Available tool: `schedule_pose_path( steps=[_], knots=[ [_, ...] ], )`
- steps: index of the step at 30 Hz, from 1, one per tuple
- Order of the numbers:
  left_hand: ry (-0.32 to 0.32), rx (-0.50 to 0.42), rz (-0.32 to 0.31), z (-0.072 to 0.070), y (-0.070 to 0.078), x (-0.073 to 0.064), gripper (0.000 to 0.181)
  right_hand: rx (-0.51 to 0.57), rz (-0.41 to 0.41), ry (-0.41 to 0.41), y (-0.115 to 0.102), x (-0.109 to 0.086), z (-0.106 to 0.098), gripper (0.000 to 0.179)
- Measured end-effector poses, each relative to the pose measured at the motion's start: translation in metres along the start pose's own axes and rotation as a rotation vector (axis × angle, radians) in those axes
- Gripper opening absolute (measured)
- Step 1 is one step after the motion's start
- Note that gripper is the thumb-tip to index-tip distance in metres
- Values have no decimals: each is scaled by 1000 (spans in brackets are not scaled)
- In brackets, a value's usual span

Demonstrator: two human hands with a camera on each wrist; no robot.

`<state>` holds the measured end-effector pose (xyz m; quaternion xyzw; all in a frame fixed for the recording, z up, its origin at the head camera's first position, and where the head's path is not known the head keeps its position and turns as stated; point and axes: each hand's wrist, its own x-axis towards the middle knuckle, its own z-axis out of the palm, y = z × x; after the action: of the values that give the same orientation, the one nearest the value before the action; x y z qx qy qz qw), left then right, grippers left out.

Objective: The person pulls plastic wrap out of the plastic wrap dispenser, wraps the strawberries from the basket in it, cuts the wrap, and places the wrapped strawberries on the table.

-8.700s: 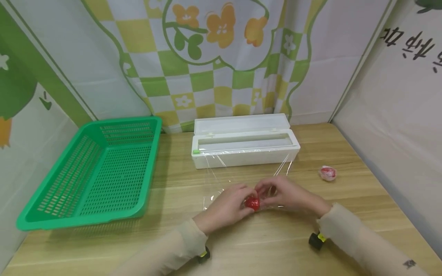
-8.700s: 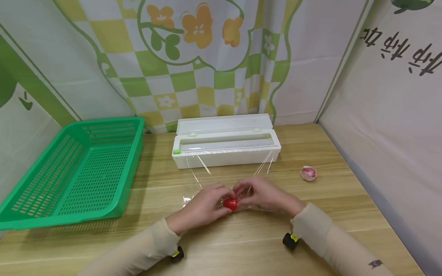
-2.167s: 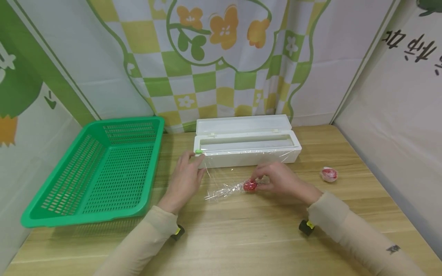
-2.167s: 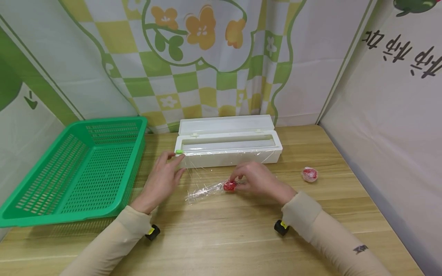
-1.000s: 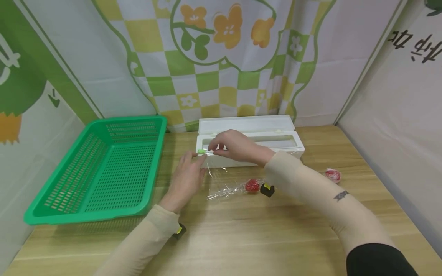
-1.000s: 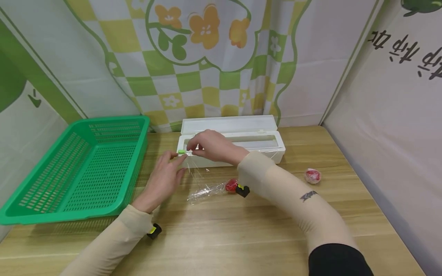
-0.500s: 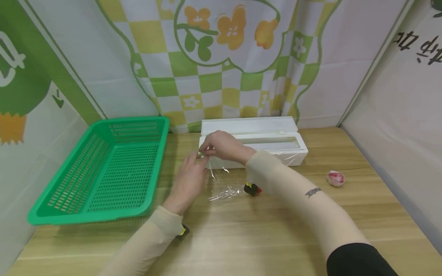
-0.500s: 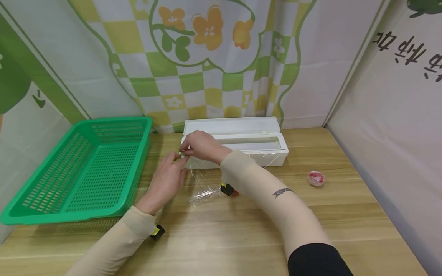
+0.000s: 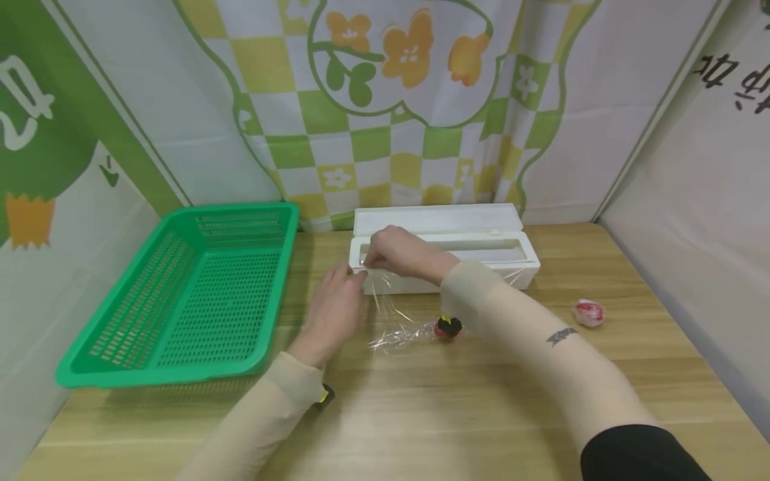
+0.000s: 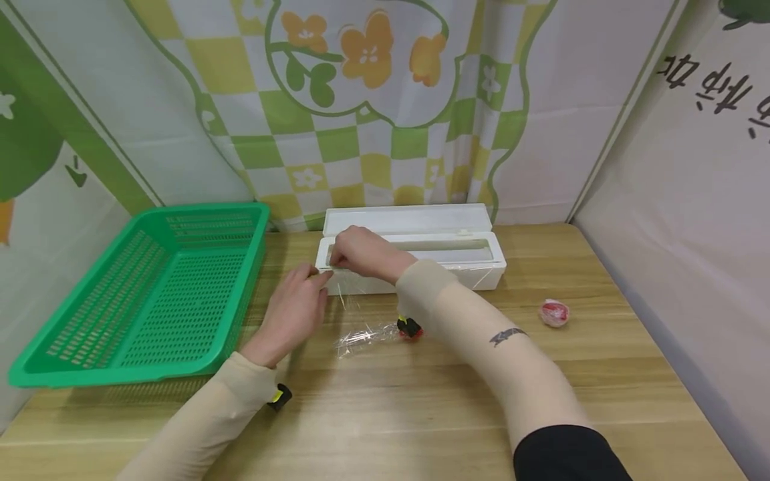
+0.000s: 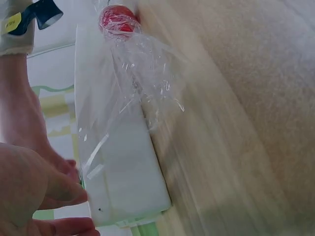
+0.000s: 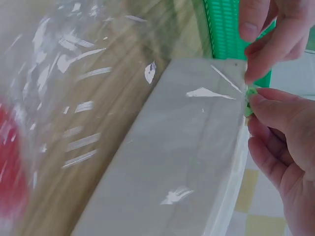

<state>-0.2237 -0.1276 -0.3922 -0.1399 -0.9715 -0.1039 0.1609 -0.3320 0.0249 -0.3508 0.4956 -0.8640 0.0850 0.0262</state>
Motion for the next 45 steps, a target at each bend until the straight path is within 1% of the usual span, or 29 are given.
schedule_pose_path(
  steps=[4,7,12,18,22,24,29,31,36,38,42,45],
  knots=[
    [-9,4,6,-1,-1,2,33,14,-19,6,4,-7,-3,11],
    [-24,10,15,1,-1,3,36,14,-44,12,6,-10,-3,12],
    [-19,60,46,5,1,3,34,10,-60,31,8,-12,0,14],
    [12,35,48,3,4,3,30,28,-28,40,10,-15,1,12],
    [15,40,60,1,4,4,32,35,-11,34,10,-17,-1,13],
    [9,44,68,1,5,4,33,31,-8,33,11,-17,-2,13],
    [-10,13,69,2,4,1,39,37,-4,32,11,-18,-2,14],
    [3,-2,77,2,4,0,46,46,-1,32,11,-18,-3,13],
    [41,5,134,4,1,-2,64,70,6,38,12,-18,-2,11],
    [31,16,141,5,1,-2,64,76,7,39,13,-18,-2,11],
    [4,52,136,8,0,-2,62,85,9,38,13,-18,-1,11],
    [-2,77,137,8,1,-1,62,84,8,38,13,-18,-1,12]
  ],
)
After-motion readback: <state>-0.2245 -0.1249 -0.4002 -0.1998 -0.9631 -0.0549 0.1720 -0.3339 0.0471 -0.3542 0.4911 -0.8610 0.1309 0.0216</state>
